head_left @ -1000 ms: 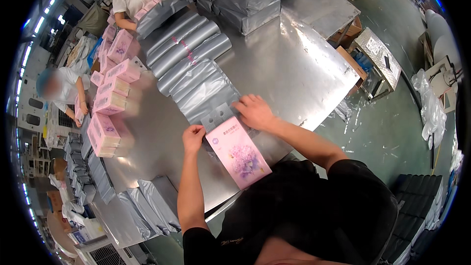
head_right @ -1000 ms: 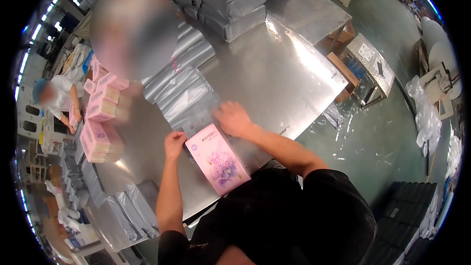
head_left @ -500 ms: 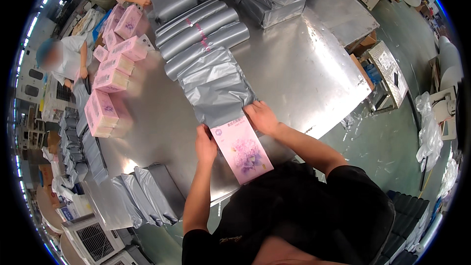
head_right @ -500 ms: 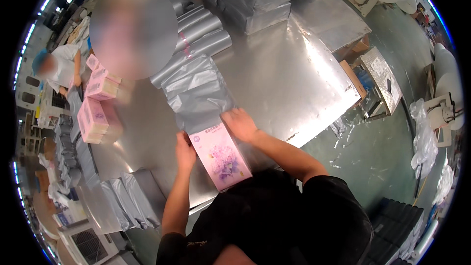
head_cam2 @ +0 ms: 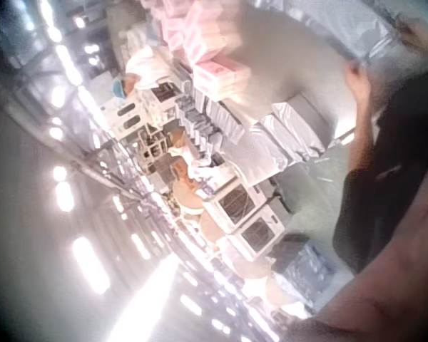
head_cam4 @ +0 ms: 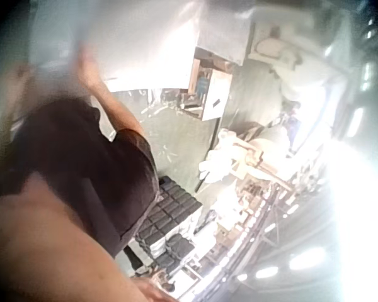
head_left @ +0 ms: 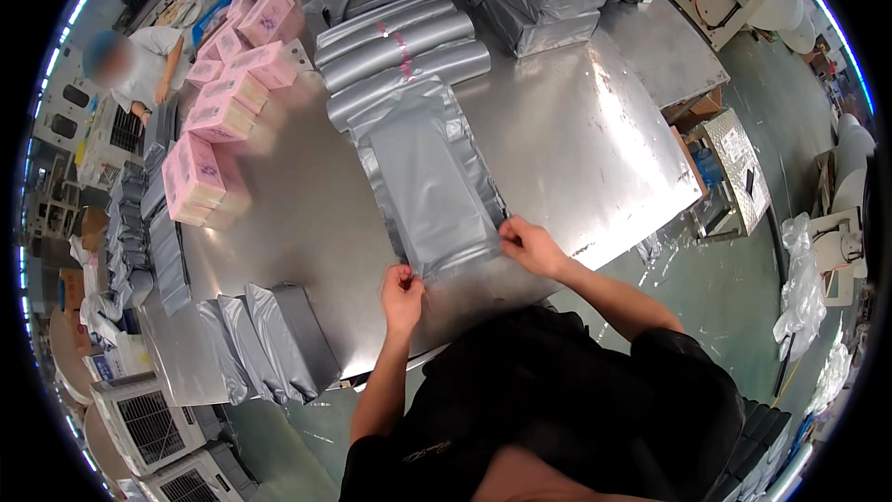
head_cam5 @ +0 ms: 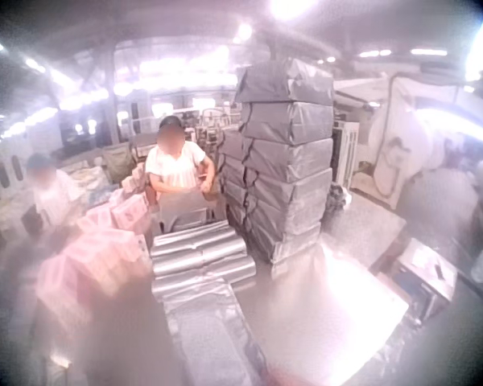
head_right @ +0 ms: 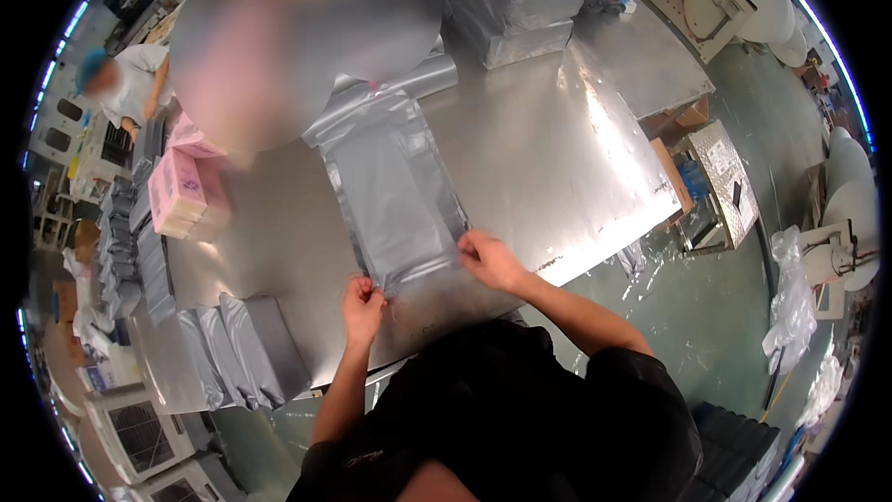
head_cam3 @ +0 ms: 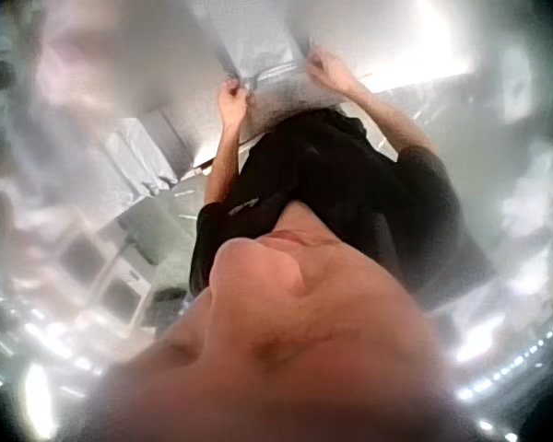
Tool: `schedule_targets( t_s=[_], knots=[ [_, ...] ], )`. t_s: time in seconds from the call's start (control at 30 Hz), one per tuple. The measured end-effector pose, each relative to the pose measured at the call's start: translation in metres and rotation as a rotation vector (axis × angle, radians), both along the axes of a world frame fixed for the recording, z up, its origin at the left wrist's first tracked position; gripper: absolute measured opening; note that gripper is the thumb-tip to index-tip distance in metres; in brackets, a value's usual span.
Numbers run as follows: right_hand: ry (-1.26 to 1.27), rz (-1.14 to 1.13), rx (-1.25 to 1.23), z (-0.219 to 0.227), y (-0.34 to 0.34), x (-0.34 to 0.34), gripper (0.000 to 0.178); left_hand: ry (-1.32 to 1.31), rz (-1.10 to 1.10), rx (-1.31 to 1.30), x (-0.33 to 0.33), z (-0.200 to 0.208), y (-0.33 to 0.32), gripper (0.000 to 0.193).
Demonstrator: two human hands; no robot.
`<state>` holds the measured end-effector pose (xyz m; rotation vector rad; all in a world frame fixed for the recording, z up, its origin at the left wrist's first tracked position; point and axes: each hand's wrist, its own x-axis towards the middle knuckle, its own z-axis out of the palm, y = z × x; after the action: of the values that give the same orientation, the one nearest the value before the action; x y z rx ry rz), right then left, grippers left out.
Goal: The person places pink boxes into silver shipping mailers on a metal table, seals the bags, and stacks them. Coworkers are visible in the background performing similar packaging tasks.
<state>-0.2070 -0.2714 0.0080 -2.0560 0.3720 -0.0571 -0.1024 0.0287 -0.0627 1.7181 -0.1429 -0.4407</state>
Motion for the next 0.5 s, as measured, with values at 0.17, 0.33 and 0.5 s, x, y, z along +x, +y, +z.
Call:
schedule_targets(
  t_s=[0.17,0.33,0.5],
  knots=[
    [-0.164,0.472,-0.495,0.010,0.053,-0.047,0.015,0.036,0.113,-0.040,-0.042,0.003,-0.022,0.022],
    [-0.034,0.479,-0.647,-0.032,0.074,0.042,0.017,0.053,0.043,-0.011,-0.049,-0.024,-0.011,0.014],
    [-0.184,0.424,-0.402,-0.032,0.092,0.030,0.020,0.288,0.079,-0.270,-0.048,-0.008,-0.002,0.016]
  ],
)
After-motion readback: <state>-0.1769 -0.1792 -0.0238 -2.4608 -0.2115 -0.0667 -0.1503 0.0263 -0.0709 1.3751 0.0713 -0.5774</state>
